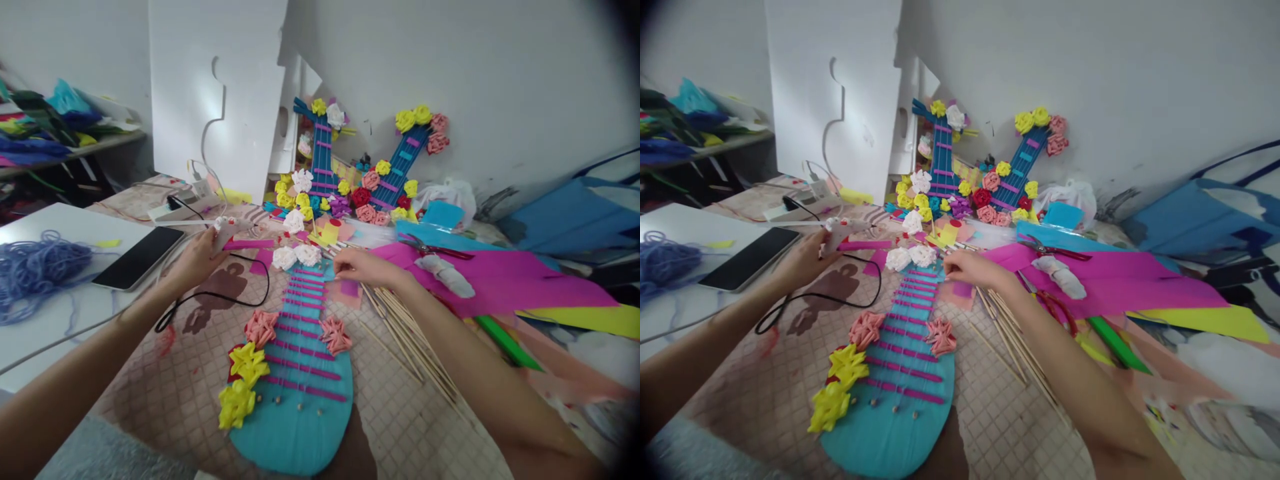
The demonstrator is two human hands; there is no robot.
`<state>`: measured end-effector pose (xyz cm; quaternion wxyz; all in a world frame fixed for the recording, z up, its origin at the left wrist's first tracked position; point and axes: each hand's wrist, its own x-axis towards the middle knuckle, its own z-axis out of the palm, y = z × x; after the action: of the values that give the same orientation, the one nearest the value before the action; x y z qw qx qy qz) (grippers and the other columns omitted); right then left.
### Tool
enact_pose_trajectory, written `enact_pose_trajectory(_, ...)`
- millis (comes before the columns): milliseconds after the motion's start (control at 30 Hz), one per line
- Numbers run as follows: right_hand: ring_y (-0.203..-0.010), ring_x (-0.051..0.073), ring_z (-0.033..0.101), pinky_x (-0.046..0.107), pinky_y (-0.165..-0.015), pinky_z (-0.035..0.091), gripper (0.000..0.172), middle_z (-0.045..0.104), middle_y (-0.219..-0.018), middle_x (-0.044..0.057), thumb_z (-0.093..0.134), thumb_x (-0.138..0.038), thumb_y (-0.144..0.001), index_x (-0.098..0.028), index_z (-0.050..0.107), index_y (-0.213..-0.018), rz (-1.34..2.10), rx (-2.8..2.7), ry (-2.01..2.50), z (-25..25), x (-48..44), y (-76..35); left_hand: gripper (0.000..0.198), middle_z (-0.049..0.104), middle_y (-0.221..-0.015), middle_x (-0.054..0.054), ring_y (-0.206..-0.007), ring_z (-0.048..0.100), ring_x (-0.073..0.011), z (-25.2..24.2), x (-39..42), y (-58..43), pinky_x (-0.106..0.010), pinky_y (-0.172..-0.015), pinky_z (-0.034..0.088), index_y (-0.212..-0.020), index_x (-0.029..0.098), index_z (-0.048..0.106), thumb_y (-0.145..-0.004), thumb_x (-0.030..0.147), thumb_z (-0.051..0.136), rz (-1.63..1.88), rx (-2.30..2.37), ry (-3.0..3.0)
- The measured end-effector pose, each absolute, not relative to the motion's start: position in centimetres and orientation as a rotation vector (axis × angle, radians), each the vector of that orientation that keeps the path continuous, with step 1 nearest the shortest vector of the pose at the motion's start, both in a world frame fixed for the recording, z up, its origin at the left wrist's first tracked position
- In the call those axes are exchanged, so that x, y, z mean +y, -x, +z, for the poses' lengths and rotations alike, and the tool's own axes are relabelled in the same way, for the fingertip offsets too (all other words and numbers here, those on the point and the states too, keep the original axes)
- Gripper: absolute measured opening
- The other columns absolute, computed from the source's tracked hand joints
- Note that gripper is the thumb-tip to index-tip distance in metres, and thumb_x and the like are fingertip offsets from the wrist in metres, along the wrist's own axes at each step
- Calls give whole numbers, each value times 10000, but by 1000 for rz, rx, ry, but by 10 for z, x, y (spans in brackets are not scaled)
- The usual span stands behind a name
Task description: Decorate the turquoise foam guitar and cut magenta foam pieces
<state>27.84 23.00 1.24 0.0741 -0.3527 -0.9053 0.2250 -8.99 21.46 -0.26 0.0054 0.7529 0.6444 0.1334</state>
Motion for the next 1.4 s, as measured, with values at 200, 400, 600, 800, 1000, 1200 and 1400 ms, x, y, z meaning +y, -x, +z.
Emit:
enact_pose_trajectory(200,-648,121,540,217,-611,349,47,612,-674,-14,589,-148,-779,-154,628,-752,799,-2641,1084,10,242,-277,503,460,-1329,-209,-1195,432,-365,18,180,72,-456,-965,354,-1299,94,393,-860,321,483,300,2126,-2582)
enact_pose_trajectory(400,-643,121,541,215,-608,347,62,607,-665,-11,597,-170,-794,-151,614,-737,735,-2581,1093,5,245,-274,204,682,-949,-69,-860,622,-215,32,154,-2,-306,-756,459,-984,194,610,-875,309,482,409,1530,-2528)
enact_pose_trajectory(600,-666,126,526,221,-620,337,68,592,-682,-6,584,-146,-807,-145,614,-746,632,-2520,1070,-2,251,-264,101,679,-759,-44,-687,624,-169,4,173,-65,-251,-606,431,-834,171,606,-819,250,544,446,1325,-2365)
enact_pose_trajectory(800,-698,124,505,218,-645,328,73,567,-692,-9,626,-125,-787,-143,600,-721,482,-2434,1076,-15,251,-256,114,644,-676,-10,-653,609,-149,-17,187,-71,-223,-583,421,-808,158,569,-706,135,615,549,1322,-2208)
enact_pose_trajectory(1000,-787,149,511,242,-705,351,62,562,-785,12,616,-132,-794,-153,584,-746,374,-2342,1174,-28,249,-252,85,621,-641,2,-613,590,-138,-21,188,-69,-216,-564,405,-762,159,573,-699,103,579,602,1356,-2173)
enact_pose_trajectory(1200,-821,153,507,241,-696,349,37,561,-830,13,590,-133,-804,-167,582,-791,291,-2310,1282,-36,244,-248,86,633,-652,-5,-629,599,-145,-21,191,-71,-218,-569,397,-790,149,592,-718,105,578,590,1395,-2187)
enact_pose_trajectory(1400,-829,155,517,243,-691,358,66,563,-861,19,550,-114,-826,-177,570,-817,216,-2320,1278,-37,234,-249,255,635,-622,5,-618,602,-154,-22,191,-71,-230,-585,407,-999,140,625,-748,136,579,546,1409,-2249)
